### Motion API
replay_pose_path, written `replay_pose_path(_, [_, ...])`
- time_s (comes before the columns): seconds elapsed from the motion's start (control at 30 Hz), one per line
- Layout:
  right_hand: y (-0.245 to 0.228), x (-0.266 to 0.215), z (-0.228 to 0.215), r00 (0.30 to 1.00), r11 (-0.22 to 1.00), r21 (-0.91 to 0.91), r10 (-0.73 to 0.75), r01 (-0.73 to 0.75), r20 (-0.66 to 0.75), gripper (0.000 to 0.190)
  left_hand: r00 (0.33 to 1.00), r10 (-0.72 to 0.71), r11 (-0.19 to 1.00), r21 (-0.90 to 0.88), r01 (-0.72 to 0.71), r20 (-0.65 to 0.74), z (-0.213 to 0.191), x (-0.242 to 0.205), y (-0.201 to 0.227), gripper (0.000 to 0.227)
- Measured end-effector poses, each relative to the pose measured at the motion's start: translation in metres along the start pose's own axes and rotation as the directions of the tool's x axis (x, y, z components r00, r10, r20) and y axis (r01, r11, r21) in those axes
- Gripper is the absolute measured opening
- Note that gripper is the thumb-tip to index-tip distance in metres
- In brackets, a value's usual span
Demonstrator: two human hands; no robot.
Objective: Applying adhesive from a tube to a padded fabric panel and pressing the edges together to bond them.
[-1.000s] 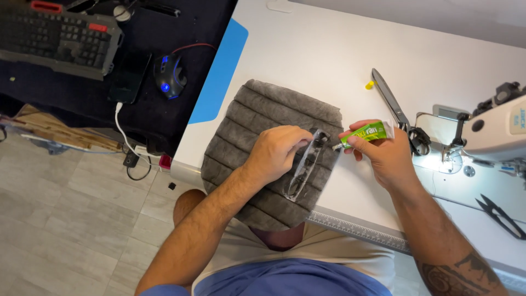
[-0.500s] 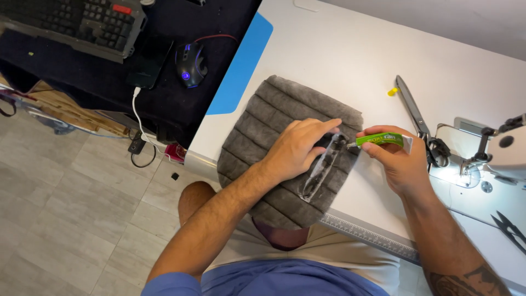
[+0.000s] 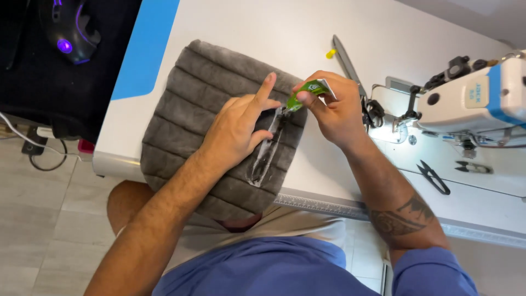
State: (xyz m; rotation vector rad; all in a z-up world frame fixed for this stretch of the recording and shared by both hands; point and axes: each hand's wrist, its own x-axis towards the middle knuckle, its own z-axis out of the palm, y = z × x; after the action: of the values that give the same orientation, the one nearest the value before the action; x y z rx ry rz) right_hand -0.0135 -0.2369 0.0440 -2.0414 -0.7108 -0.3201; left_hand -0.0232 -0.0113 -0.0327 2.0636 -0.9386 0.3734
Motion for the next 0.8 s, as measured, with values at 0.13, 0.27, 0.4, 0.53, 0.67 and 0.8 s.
replay_pose_path(0.13, [0.006,-0.002,0.011,0.994,0.99,-0.084,-0.112,0.113,0.019,0.023,1.0,-0.006,0.998,0.065,0.007,-0.027,0.004,0.0,-0.003,0.139])
replay_pose_path(0.27, [0.005,-0.004,0.02,0.989,0.981,-0.142,-0.123,0.135,0.087,0.016,0.992,-0.12,0.987,0.107,0.118,0.022,0.004,0.002,0.0,0.145])
replay_pose_path(0.4, [0.007,-0.005,0.027,0.973,0.973,-0.133,-0.165,0.187,0.158,0.013,0.984,-0.171,0.979,0.12,0.163,0.054,0.005,0.005,-0.003,0.146])
replay_pose_path(0.53, [0.02,-0.001,0.026,0.968,0.959,-0.176,-0.197,0.224,0.157,0.013,0.982,-0.172,0.979,0.123,0.163,0.072,0.005,0.005,-0.004,0.148])
replay_pose_path(0.67, [0.028,-0.002,0.024,0.976,0.955,-0.206,-0.198,0.212,0.087,0.007,0.979,-0.186,0.977,0.117,0.176,0.08,0.005,0.005,-0.002,0.152])
replay_pose_path(0.8, [0.015,0.0,0.028,0.966,0.968,-0.119,-0.199,0.22,0.165,0.013,0.978,-0.195,0.976,0.111,0.186,0.079,0.004,0.005,-0.002,0.151])
